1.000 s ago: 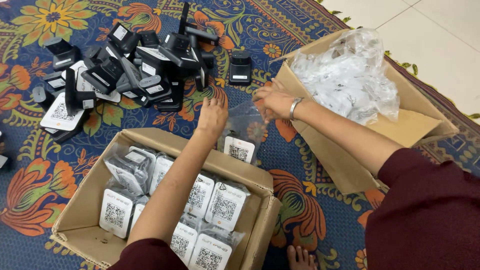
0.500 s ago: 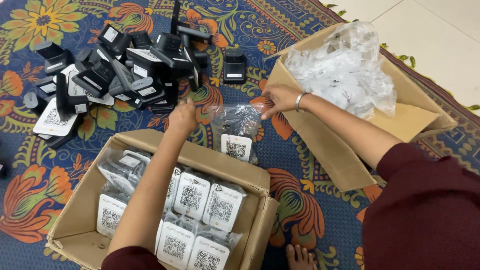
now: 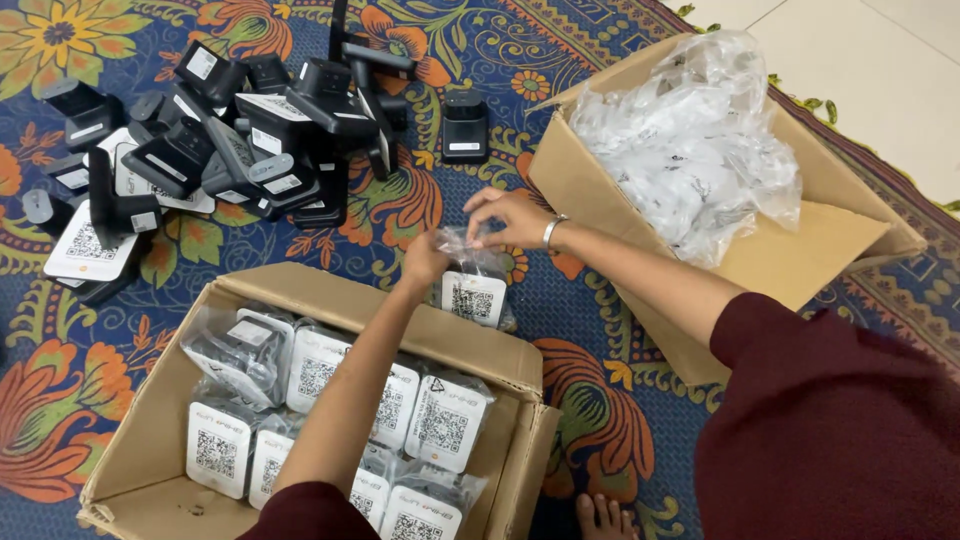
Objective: The person packs electronic devices into boxes using plastic bags and stickers.
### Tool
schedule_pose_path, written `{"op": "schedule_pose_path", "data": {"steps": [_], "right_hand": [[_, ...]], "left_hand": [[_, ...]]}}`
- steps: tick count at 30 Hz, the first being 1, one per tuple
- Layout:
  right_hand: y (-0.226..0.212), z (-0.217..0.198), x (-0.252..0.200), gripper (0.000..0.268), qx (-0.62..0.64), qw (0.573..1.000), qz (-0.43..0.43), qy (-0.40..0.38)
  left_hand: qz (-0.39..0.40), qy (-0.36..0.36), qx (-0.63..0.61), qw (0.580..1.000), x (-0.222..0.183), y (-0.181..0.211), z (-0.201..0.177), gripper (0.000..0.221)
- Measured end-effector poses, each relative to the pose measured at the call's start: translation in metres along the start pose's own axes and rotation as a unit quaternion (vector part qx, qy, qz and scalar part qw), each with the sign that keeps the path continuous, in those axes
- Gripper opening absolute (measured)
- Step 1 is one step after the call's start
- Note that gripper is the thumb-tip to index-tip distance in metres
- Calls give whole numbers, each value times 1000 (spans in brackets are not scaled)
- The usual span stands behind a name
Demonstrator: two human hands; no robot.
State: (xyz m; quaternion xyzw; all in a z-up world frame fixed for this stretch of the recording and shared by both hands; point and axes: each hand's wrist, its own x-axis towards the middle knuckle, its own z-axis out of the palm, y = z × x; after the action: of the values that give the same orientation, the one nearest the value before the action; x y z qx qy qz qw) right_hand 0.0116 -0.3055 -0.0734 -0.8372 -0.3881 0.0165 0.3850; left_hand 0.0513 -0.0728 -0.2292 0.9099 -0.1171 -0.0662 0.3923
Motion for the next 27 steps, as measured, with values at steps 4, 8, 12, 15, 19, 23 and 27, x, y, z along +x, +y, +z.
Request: {"op": "schedule_pose_path", "data": {"steps": [4,8,12,15,19,23,27], "right_hand": [[41,28,-2,19,100,993,68,2],[76,55,-13,20,206,937,283,15],[134,99,-34,20,217,908,355,42],[125,110,-35,17,172,901,397,16],[71,92,-19,16,128,874,469,-18],[141,112,-25,34,176,861,475,30],[175,91,-28,58,157,870,460,84]], "left_hand": [[35,12,-47,998,-18,32,-12,28],[77,46,-3,996,-45,83,-51,34],[205,64,78,974,-75,127,-81,21],[254,-124,112,953,-88,137,-81,61],[331,-100,298,890,-87,126,-49,61],[172,-217,265,923,-74,123,-37,55],[25,-76,98,992,-64,96,-40,55]]}}
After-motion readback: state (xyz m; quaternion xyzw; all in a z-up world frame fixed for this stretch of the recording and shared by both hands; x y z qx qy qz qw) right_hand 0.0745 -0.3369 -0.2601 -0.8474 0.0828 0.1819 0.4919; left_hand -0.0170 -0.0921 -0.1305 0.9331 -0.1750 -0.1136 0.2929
